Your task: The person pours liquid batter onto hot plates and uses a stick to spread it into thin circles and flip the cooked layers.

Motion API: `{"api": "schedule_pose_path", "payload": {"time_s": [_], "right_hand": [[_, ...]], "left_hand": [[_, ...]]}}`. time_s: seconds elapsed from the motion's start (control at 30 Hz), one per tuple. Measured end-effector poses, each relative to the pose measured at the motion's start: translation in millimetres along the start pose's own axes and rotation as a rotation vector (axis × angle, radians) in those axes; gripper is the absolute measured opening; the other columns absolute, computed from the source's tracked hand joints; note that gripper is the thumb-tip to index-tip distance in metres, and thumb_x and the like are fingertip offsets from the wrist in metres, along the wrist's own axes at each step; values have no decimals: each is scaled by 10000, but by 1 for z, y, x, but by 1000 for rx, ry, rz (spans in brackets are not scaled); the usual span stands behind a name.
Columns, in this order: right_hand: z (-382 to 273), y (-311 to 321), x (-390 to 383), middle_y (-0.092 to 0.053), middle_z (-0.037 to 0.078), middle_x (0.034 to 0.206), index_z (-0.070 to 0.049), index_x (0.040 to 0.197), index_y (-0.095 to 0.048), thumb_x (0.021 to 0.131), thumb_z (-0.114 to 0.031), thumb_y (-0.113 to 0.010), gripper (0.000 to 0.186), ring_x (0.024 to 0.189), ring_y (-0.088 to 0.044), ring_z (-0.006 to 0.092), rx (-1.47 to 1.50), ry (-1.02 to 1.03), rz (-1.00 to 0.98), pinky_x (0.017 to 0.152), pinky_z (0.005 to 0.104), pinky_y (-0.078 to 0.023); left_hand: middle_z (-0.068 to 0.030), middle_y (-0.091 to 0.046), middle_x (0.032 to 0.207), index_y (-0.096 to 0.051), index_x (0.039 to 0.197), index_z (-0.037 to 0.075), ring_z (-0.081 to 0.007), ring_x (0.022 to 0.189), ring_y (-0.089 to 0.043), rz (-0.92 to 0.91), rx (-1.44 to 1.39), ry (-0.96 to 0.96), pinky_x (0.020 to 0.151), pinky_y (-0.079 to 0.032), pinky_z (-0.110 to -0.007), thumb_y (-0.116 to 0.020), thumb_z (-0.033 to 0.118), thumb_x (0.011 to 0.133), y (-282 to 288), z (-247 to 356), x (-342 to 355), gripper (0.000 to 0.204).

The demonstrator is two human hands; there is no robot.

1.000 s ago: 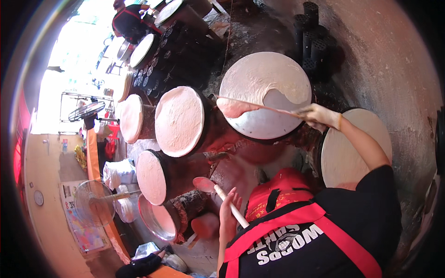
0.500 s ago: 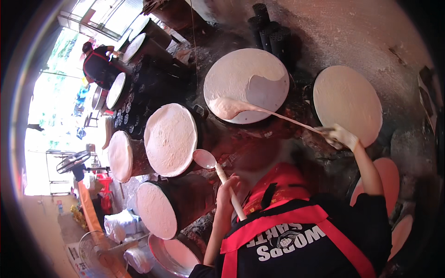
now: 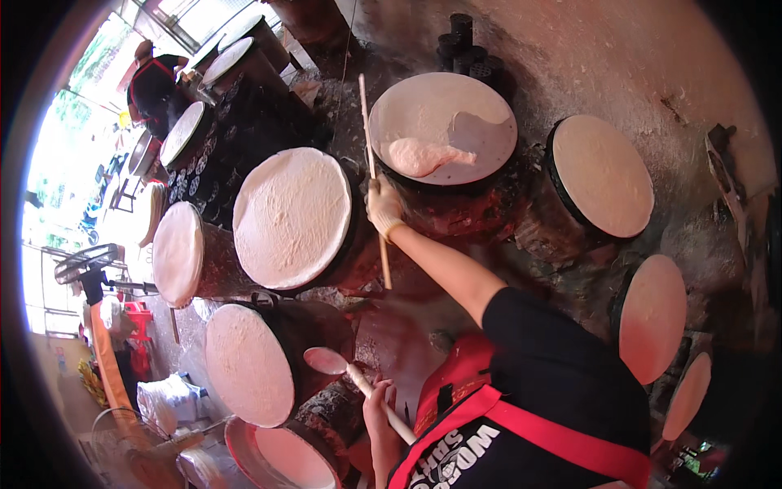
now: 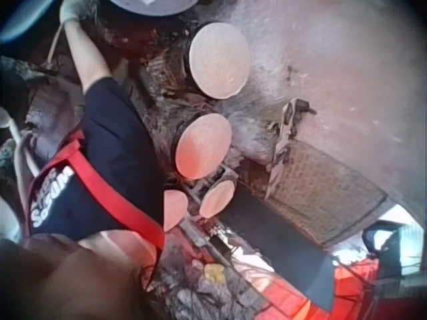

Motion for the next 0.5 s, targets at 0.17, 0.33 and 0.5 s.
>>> {"api": "schedule_pose_path", "payload": {"time_s": [0.17,0.33,0.5], "right_hand": [[-1,23,-49,-633,245,940,-138,1204,-539,947,-316,-424,333,845,-602,439,-61,-107,103,725,502,-471],[16,99,-98,-345,-48,566,-328,1383,-377,990,-297,-414,396,364,-309,77,403,-324,-139,332,243,-299],[4,182,-79,-396,-24,597,-363,1399,-354,997,-304,-399,409,373,-314,85,331,-380,-128,330,255,-287]], "left_hand": [[3,-583,1188,-647,1065,54,-109,1211,-425,52,75,37,1005,-336,-319,-540,172,867,19,-6,-21,254],[10,-563,1247,-603,1143,68,-113,1240,-404,-60,8,49,1026,-303,-309,-535,170,855,-9,-2,-27,313],[3,-558,1258,-563,1200,62,-106,1206,-441,-127,12,47,1027,-326,-305,-542,165,862,-35,3,-26,354]]}}
Point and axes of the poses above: each hand's wrist, its own x-axis towards the middle knuckle, its own y-axis out of the back of the hand, z = x × y, the point moved 8 cm from there along x, towards the middle knuckle
